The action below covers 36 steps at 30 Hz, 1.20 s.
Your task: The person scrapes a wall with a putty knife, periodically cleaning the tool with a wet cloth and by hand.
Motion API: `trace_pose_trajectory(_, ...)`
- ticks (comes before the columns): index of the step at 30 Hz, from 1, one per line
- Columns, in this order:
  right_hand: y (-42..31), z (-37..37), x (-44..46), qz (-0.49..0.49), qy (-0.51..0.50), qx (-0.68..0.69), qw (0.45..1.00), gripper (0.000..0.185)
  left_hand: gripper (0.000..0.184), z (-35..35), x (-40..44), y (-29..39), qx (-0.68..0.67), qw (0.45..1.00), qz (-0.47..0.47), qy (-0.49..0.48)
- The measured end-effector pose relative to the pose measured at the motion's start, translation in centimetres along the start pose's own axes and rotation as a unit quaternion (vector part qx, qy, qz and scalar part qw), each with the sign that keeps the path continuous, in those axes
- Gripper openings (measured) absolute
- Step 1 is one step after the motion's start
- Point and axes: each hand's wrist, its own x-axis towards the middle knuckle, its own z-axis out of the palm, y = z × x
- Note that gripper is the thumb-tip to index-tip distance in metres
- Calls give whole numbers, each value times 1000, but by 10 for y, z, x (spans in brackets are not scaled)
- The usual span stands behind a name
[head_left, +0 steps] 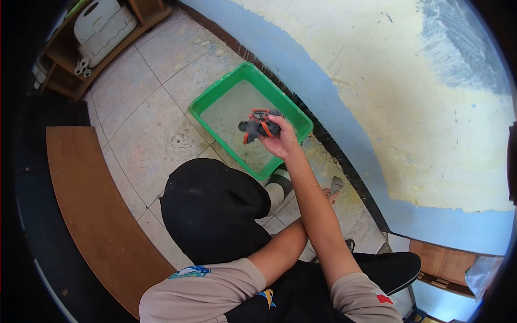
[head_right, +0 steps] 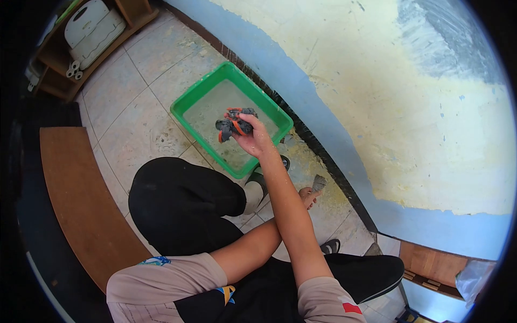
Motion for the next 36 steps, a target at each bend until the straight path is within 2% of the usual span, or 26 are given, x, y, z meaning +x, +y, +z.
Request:
trace_pose_trajectory(2, 0, 7, 0, -17, -12, 0, 1000, 54, 49, -4, -4, 10, -2, 1000, 3, 4)
trace_pose_trajectory(4, -5, 16, -8, 27, -31, 123, 991, 54, 49, -7, -4, 12, -9, 1000, 3, 10)
trace_pose_trajectory(5, -4, 10, -6, 36, -32, 123, 991, 54, 49, -9, -4, 11, -12, 1000, 2, 12)
trace_pose_trajectory(7, 1, -11, 6, -8, 17, 86, 996, 48, 49, -13, -12, 15, -13, 1000, -2, 15)
trace_pose_trajectory(11, 10, -29, 14, -63, 38, 105, 992, 39, 49, -11, -15, 5, -3, 1000, -19, 9)
trace_pose_trajectory(16, 10, -14, 2, 11, -18, 201, 979, 26, 49, -5, -8, -13, 13, 999, -40, 0)
trace_pose_trajectory(19, 17, -21, 0, 30, -24, 150, 988, 19, 49, -3, 0, -16, 25, 999, -46, -4)
trace_pose_trajectory(23, 24, -34, 18, -21, -94, 166, 982, 14, 50, 0, 9, -23, 46, 997, -56, -12)
trace_pose_trajectory(25, 13, -15, 13, -23, 82, 115, 990, 22, 50, -2, 16, -25, 58, 996, -59, -13)
trace_pose_trajectory(29, 14, -20, 21, -32, 81, 108, 990, 20, 50, 4, 71, -84, 84, 994, -71, -14)
trace_pose_trajectory(31, 14, -25, 22, 47, 67, 90, 993, 18, 49, 6, 71, -84, 98, 994, -50, -20)
trace_pose_trajectory(32, 17, -25, 26, 47, 65, 93, 992, 18, 49, 7, 70, -84, 108, 993, -27, -28)
trace_pose_trajectory(34, 25, -28, 37, 11, 155, 56, 986, 21, 49, 7, 70, -83, 113, 993, -28, -23)
trace_pose_trajectory(36, 21, -30, 39, 31, 134, 39, 990, 22, 49, 7, 69, -81, 122, 992, -25, -18)
